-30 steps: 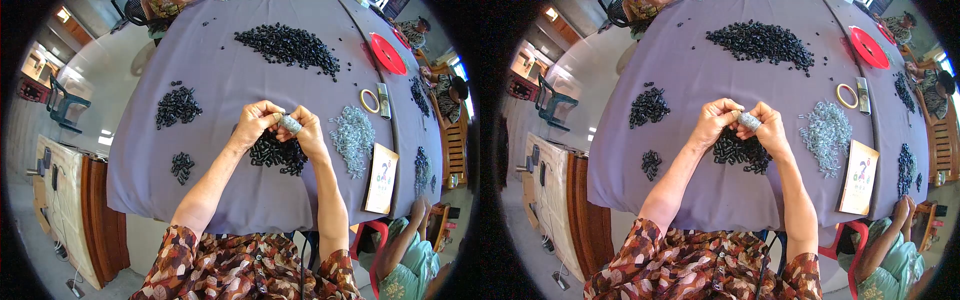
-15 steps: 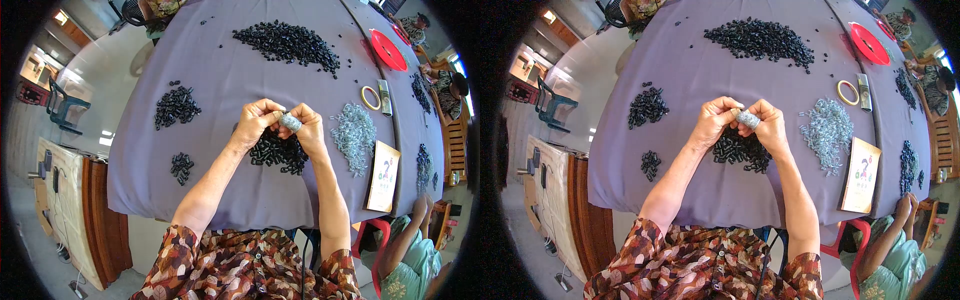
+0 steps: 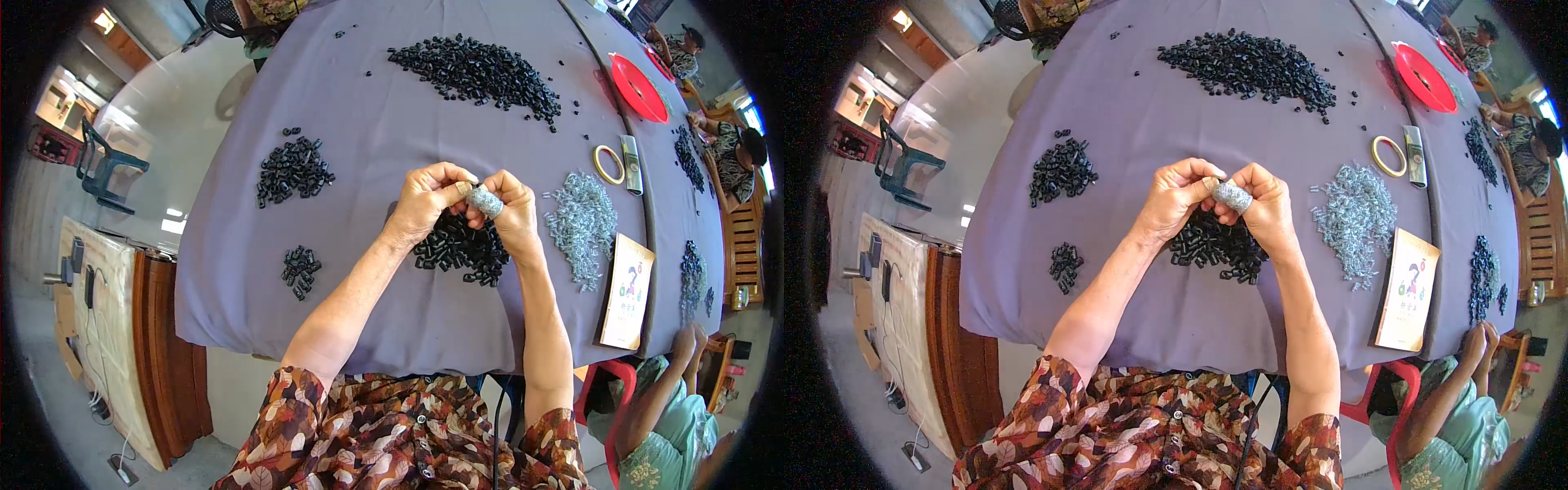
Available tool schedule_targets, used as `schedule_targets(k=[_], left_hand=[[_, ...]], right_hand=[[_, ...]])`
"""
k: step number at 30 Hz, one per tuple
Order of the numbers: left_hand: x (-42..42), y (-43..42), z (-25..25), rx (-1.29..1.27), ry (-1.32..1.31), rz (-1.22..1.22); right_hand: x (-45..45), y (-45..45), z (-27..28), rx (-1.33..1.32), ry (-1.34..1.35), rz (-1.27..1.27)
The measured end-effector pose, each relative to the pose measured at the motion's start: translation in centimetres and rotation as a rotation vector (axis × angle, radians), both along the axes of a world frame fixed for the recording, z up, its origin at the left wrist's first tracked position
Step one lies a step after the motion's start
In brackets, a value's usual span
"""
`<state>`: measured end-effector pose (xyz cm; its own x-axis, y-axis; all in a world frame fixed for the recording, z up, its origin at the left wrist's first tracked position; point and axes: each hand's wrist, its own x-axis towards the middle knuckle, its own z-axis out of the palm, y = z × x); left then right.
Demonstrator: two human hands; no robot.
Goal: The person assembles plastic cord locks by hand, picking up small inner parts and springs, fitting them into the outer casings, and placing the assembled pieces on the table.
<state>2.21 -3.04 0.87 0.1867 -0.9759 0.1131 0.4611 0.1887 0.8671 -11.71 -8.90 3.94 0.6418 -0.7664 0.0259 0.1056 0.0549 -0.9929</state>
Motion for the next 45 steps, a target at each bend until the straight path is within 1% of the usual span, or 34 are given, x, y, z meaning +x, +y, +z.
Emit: schedule_targets(k=[4,9,12,19,24,27,33,36,39,42,45], left_hand=[[0.2,0.0,-0.1,0.032,-0.019,-0.016],[-0.1,0.0,0.1,0.038,-0.048,0.05],[-0.2,-0.1,0.1,0.023,-0.088,0.073],[-0.3,-0.1,-0.3,-0.008,-0.062,0.049],[-0.4,0.0,-0.4,-0.012,0.015,0.035],[-0.4,-0.1,-0.4,-0.01,0.047,0.029],[-0.4,-0.3,-0.7,0.014,0.036,0.071],[-0.6,-0.3,-0.7,0.024,0.056,0.095],[-0.7,-0.3,-0.2,0.024,0.05,0.107],[-0.7,-0.4,-0.2,0.008,0.033,0.1],[-0.6,-0.4,-0.4,0.006,0.015,0.092]], right_hand=[[-0.1,-0.5,-1.0,-0.024,0.043,-0.004],[0.2,-0.3,-0.5,0.009,0.051,-0.085],[0.2,-0.2,0.1,-0.012,0.111,-0.088],[-0.2,-0.6,-1.1,0.017,0.014,-0.043],[-0.1,-0.6,-1.4,0.06,-0.07,-0.027],[-0.1,-0.5,-1.4,0.072,-0.058,-0.032],[0.8,0.4,-1.9,0.029,-0.084,-0.146],[1.5,1.0,-1.8,0.101,-0.127,-0.213],[1.2,0.7,-1.9,0.055,-0.084,-0.196],[0.9,0.6,-1.5,-0.058,0.024,-0.218],[0.6,0.2,-1.5,-0.037,0.008,-0.168]])
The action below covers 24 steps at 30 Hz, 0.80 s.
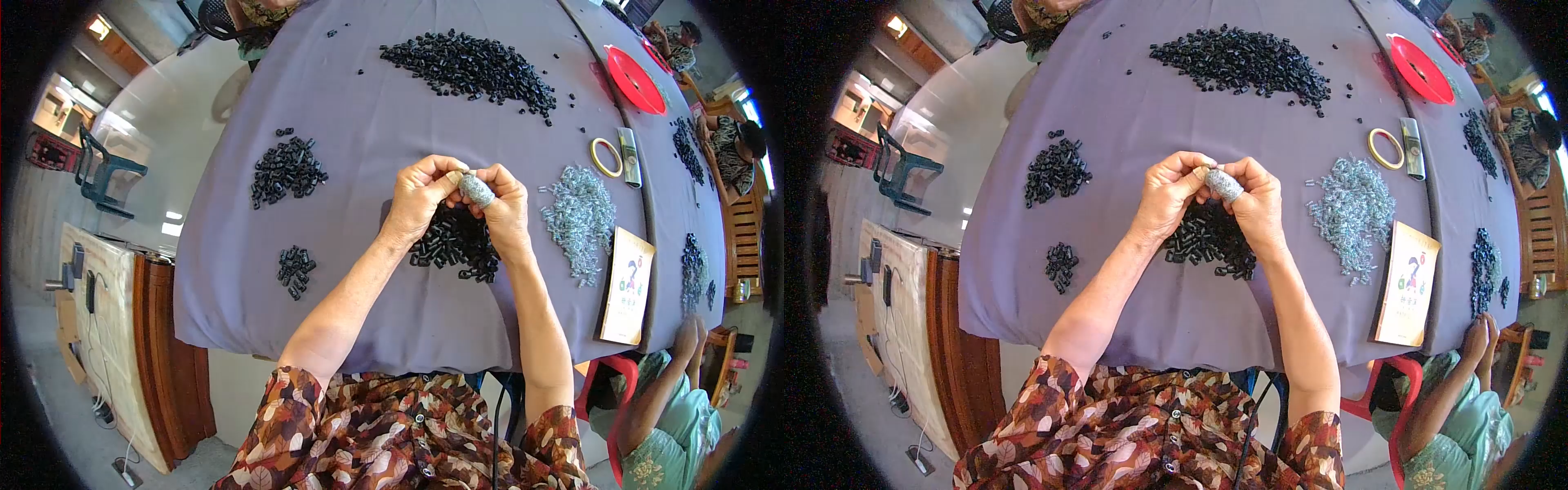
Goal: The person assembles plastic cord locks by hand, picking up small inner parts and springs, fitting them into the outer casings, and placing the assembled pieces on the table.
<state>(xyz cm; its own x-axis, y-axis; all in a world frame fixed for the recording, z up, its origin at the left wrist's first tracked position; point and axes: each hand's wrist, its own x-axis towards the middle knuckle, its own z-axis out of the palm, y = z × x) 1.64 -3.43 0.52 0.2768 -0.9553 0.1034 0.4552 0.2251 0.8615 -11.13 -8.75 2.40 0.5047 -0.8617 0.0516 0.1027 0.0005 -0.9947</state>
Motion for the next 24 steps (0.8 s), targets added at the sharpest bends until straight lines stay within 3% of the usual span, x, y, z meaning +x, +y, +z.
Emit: schedule_targets(k=[15,24], left_hand=[[-0.08,0.18,0.66,0.034,-0.06,0.017],[0.14,0.13,0.06,0.039,0.015,-0.042]], right_hand=[[-0.54,-0.69,0.22,0.05,-0.028,0.066],[-0.72,-0.95,-0.01,0.221,-0.092,0.144]])
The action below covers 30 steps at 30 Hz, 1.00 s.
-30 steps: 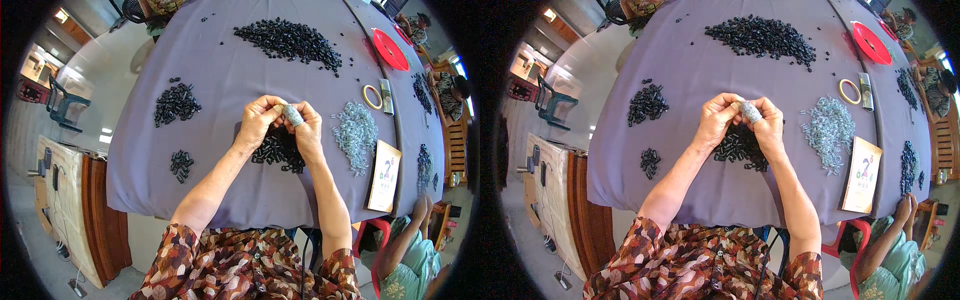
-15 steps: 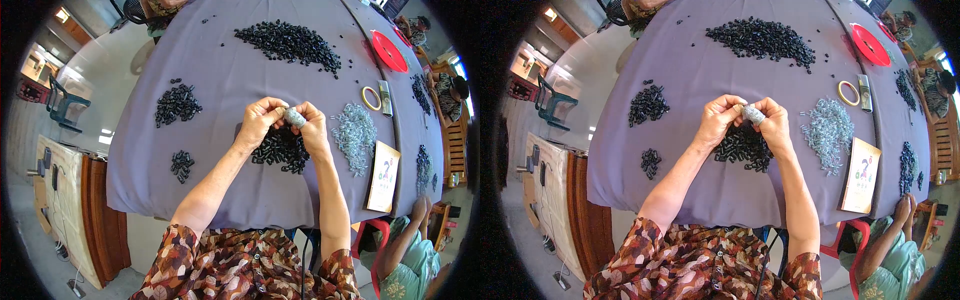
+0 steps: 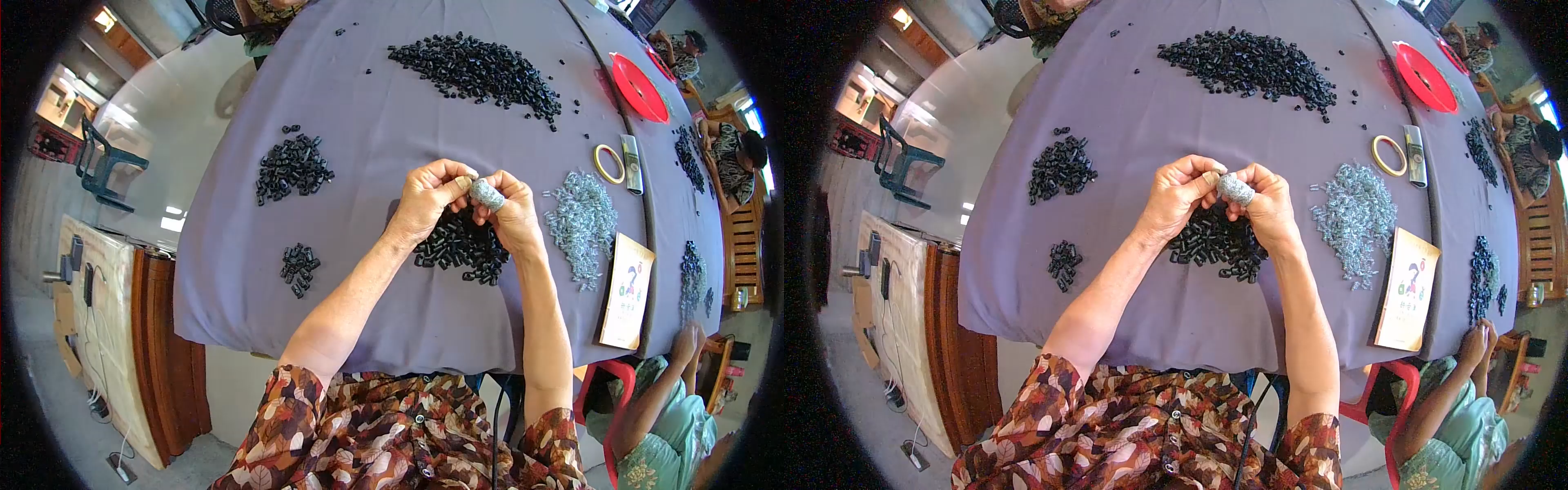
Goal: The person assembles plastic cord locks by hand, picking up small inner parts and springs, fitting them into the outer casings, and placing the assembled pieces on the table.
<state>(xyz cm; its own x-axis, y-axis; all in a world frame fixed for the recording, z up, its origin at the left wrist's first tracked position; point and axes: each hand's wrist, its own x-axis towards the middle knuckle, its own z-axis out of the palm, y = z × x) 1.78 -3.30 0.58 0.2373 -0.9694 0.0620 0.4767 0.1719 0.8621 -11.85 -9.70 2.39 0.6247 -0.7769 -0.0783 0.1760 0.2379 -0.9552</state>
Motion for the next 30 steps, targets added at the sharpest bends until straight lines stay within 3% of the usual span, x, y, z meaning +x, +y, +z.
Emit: schedule_targets(k=[7,13,21,25,30], left_hand=[[-0.1,0.2,-0.1,-0.01,0.058,-0.038],[-0.1,0.4,0.1,-0.056,-0.052,-0.044],[-0.2,0.3,-0.1,-0.085,0.046,-0.08],[-0.6,0.4,0.5,-0.1,0.153,-0.107],[-0.3,0.2,0.6,-0.039,0.032,-0.046]], right_hand=[[-0.3,-0.1,0.5,-0.005,0.015,0.054],[-0.6,-0.4,0.7,0.028,0.035,0.089],[0.0,0.3,0.8,-0.101,0.023,0.033],[0.2,0.5,1.0,-0.042,-0.047,0.034],[0.1,0.2,0.7,-0.071,-0.018,0.012]])
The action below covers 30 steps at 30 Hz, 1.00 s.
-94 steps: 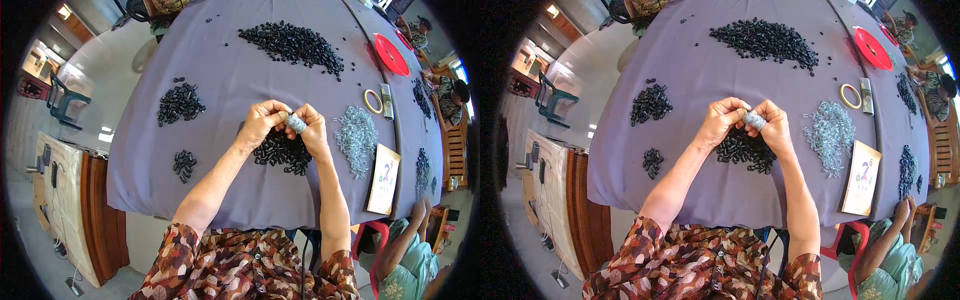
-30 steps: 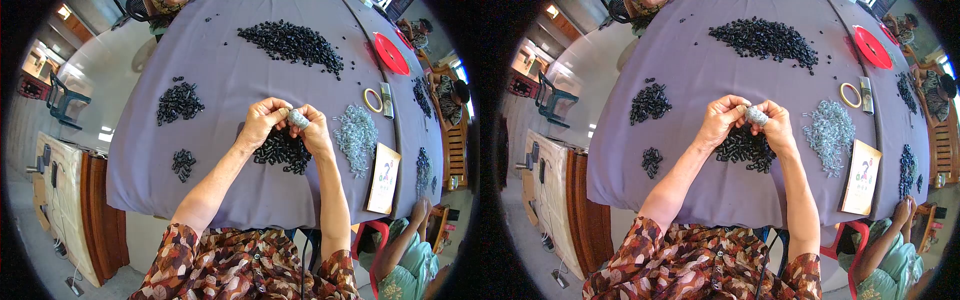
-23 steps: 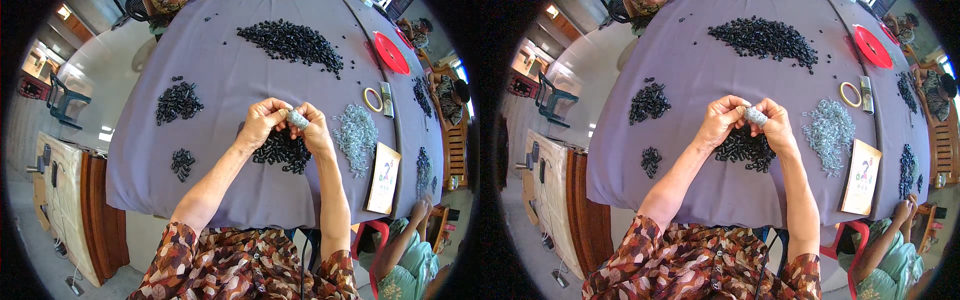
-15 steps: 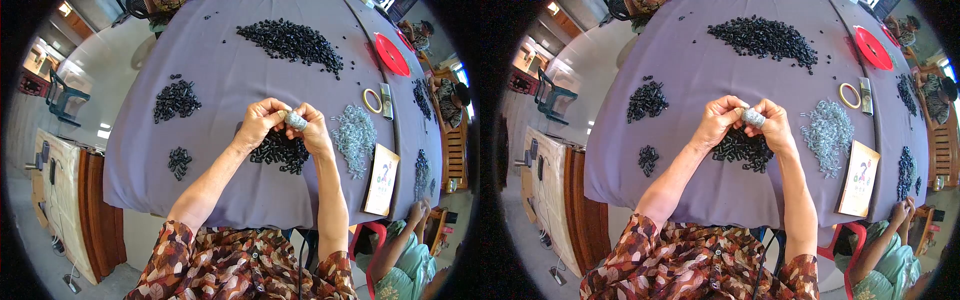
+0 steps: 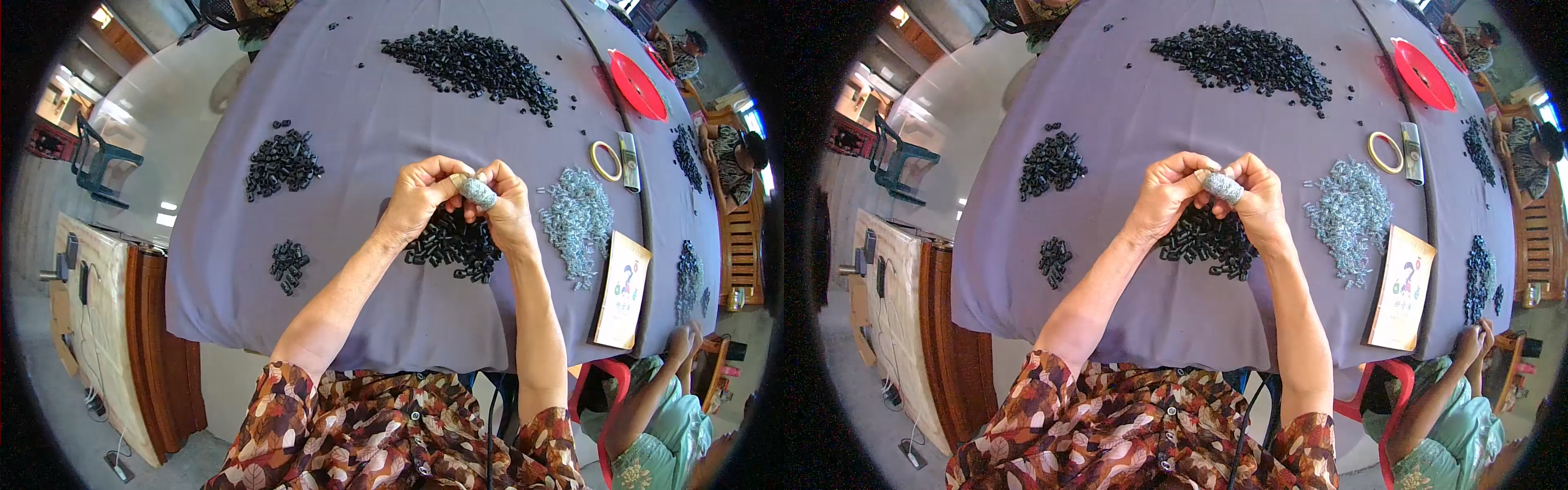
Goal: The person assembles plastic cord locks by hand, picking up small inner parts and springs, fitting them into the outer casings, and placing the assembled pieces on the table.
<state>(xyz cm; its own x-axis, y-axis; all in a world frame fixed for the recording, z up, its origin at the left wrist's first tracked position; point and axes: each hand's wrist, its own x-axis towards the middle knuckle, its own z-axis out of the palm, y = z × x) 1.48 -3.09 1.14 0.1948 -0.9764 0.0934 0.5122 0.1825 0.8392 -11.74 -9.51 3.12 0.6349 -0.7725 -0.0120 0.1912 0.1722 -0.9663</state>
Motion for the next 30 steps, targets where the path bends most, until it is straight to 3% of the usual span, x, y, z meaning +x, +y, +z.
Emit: schedule_targets(k=[12,19,30], left_hand=[[1.0,0.3,0.9,0.038,0.076,-0.116],[1.0,0.1,0.6,0.081,0.119,-0.133],[1.3,0.4,1.6,0.066,-0.019,-0.084]], right_hand=[[-0.2,0.8,1.2,-0.279,0.221,0.018],[0.0,0.9,1.0,-0.342,0.235,-0.054],[0.5,1.6,1.2,-0.615,0.183,-0.062]])
